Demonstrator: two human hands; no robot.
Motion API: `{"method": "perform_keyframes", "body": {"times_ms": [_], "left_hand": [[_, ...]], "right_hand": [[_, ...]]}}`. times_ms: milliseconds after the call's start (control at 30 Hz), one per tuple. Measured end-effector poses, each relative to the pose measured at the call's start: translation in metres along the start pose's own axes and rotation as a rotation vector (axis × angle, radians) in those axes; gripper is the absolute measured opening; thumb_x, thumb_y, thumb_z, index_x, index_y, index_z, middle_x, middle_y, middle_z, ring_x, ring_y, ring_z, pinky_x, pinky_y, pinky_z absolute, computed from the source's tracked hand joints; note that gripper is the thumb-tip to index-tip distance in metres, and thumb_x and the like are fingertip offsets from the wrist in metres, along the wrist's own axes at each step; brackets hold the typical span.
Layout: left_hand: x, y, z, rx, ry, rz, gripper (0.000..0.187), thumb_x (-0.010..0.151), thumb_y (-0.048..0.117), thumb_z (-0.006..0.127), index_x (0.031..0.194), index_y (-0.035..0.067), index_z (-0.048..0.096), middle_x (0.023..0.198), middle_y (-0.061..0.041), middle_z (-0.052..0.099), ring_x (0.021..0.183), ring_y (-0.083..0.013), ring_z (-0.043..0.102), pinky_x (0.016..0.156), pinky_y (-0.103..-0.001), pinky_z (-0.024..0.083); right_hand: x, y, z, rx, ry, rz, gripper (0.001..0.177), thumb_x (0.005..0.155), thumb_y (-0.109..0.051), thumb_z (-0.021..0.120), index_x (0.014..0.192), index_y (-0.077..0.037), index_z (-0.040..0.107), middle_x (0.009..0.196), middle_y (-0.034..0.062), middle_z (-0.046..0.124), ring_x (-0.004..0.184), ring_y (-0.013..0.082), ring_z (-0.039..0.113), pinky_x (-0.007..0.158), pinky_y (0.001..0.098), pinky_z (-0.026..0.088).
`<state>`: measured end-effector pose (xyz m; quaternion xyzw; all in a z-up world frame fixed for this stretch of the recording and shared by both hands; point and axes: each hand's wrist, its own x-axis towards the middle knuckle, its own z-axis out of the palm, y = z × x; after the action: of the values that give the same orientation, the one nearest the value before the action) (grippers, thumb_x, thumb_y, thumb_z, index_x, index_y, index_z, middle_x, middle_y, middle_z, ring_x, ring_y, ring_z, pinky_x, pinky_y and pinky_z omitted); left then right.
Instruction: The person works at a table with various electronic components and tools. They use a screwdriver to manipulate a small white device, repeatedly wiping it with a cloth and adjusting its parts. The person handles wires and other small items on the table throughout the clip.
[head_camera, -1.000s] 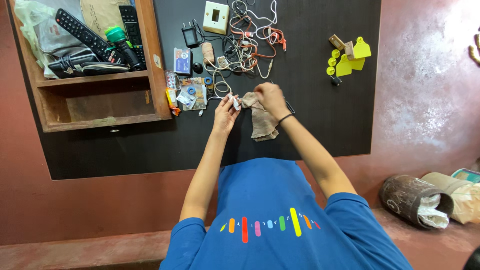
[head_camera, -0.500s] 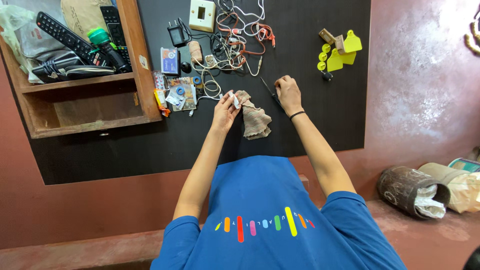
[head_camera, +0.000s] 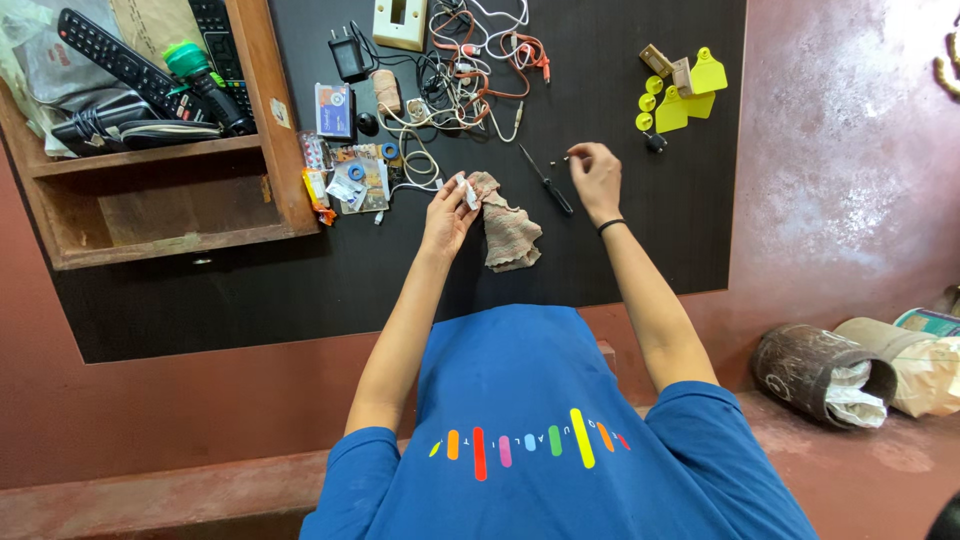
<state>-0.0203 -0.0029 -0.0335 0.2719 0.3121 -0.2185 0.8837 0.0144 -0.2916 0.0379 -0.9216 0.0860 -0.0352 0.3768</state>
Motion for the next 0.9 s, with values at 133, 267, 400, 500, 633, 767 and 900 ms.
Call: {"method": "perform_keyframes", "body": {"times_ms": [133,267,400,500,633,767,900], "left_hand": [[0.000,-0.002,-0.001,0.013,0.010,0.003,0.037,0.103,0.012,0.060,0.139,0.006,0.055,0.123,-0.011,0.069,0.102,-0.0221,0.071,0.084,-0.034,0.062],[0.000,-0.002,-0.001,0.023,0.011,0.007,0.037,0.103,0.012,0.060,0.139,0.006,0.055,0.124,-0.011,0.069,0.102,-0.0220,0.071,0.085,-0.035,0.062],[-0.002,-0.001,-0.003,0.010,-0.002,0.013,0.037,0.103,0.011,0.060,0.139,0.006,0.055,0.122,-0.011,0.069,0.101,-0.0216,0.071,0.085,-0.035,0.062],[-0.004,0.000,-0.003,0.026,0.004,0.021,0.038,0.102,0.012,0.059,0.140,0.007,0.055,0.122,-0.010,0.068,0.102,-0.0210,0.071,0.085,-0.035,0.062],[-0.008,0.002,0.001,0.024,-0.006,0.024,0.038,0.102,0.012,0.060,0.140,0.007,0.054,0.122,-0.010,0.068,0.101,-0.0204,0.071,0.083,-0.034,0.062],[-0.014,0.005,0.008,0.060,-0.039,0.034,0.039,0.102,0.011,0.062,0.140,0.006,0.054,0.124,-0.010,0.068,0.101,-0.0182,0.070,0.085,-0.033,0.062],[-0.024,0.007,0.022,0.092,-0.081,0.045,0.041,0.101,0.012,0.065,0.141,0.005,0.055,0.126,-0.010,0.068,0.103,-0.0165,0.070,0.085,-0.031,0.061]], "right_hand": [[-0.001,0.014,-0.007,0.034,-0.008,0.051,0.012,0.090,-0.003,0.072,0.103,-0.004,0.073,0.097,0.0083,0.073,0.074,0.0197,0.072,0.071,0.0324,0.057],[-0.003,0.016,-0.002,-0.067,-0.079,-0.030,0.016,0.086,-0.002,0.075,0.102,-0.003,0.074,0.097,0.0098,0.071,0.077,0.0222,0.070,0.075,0.0354,0.056],[-0.005,0.015,0.006,-0.081,-0.090,-0.002,0.016,0.086,-0.004,0.077,0.102,-0.003,0.074,0.100,0.0097,0.070,0.081,0.0225,0.071,0.078,0.0364,0.057],[-0.005,0.014,0.009,-0.146,-0.085,-0.042,0.010,0.090,-0.006,0.078,0.099,-0.004,0.073,0.100,0.0099,0.070,0.085,0.0245,0.071,0.079,0.0371,0.057],[-0.006,0.007,0.008,-0.144,-0.053,-0.081,0.008,0.091,-0.004,0.076,0.096,-0.001,0.071,0.096,0.0127,0.071,0.085,0.0263,0.072,0.075,0.0373,0.057],[-0.010,-0.018,0.016,0.287,-0.123,0.146,0.010,0.093,-0.007,0.074,0.098,0.002,0.071,0.093,0.0115,0.075,0.081,0.0169,0.075,0.073,0.0288,0.061],[-0.032,-0.049,0.030,0.760,-0.343,0.229,0.020,0.097,-0.009,0.068,0.114,-0.001,0.073,0.103,0.0069,0.076,0.088,0.0102,0.072,0.075,0.0230,0.060]]}}
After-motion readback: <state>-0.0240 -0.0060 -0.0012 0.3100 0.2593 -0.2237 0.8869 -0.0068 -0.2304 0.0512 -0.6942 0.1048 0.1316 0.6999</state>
